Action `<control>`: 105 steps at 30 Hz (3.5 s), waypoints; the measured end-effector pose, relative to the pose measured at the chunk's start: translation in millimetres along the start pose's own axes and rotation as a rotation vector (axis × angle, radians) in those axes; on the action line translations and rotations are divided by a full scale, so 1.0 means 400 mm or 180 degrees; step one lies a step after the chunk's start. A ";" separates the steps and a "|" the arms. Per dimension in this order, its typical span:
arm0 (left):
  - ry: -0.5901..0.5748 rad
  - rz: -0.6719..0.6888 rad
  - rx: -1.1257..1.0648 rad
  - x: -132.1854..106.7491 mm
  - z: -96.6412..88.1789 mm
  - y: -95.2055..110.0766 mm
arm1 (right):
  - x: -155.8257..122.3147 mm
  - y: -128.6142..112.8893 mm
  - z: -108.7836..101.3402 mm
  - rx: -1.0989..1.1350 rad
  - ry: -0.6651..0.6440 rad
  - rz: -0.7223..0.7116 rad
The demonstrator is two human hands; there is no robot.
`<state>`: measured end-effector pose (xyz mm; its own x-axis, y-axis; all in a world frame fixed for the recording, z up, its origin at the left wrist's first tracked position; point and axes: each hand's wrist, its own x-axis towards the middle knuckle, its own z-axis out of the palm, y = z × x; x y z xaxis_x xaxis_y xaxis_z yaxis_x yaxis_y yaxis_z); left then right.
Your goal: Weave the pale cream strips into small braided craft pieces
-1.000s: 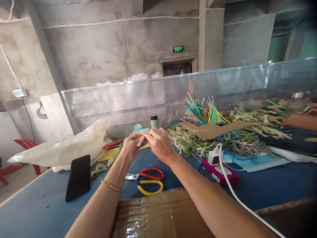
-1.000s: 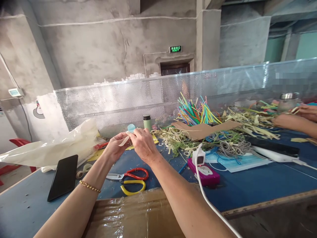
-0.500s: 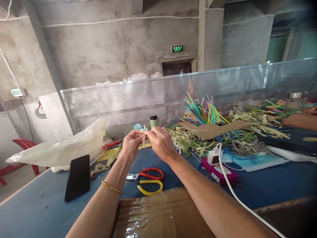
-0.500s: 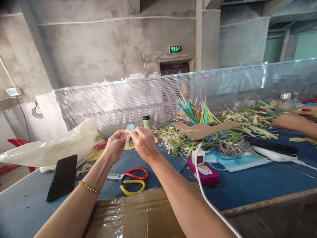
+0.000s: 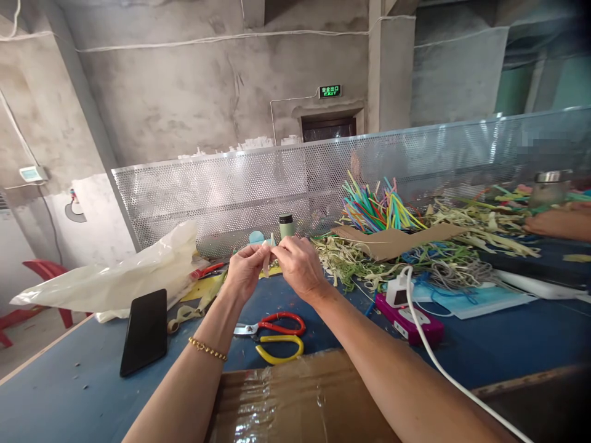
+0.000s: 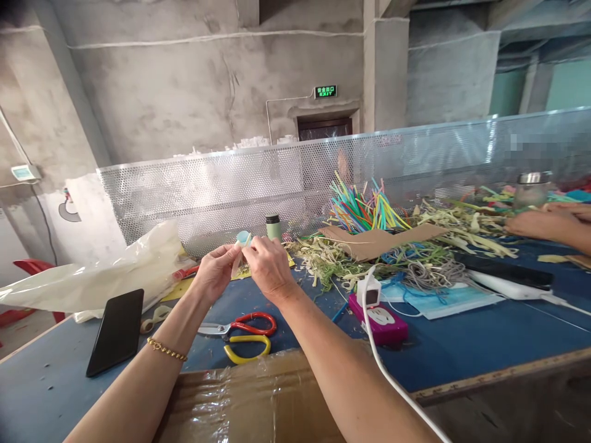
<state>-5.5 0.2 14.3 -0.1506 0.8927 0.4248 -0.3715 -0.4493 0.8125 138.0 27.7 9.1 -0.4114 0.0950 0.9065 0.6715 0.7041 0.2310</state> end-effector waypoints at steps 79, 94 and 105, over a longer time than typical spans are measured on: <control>0.0020 0.0132 0.0294 -0.006 -0.002 0.009 | 0.007 -0.011 0.048 0.3238 -0.0093 0.2568; 0.0451 0.0313 0.0057 0.008 -0.005 0.009 | 0.007 -0.046 0.037 0.3360 -0.0250 0.2405; 0.0519 0.0358 0.0167 0.013 -0.011 0.012 | 0.015 -0.030 0.023 0.3909 -0.0476 0.1496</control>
<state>-12.2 2.7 18.5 -0.3363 0.8288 0.4472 -0.2964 -0.5439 0.7851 121.8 26.3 8.5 -0.4111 0.5239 0.7460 -0.1907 0.7508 -0.6324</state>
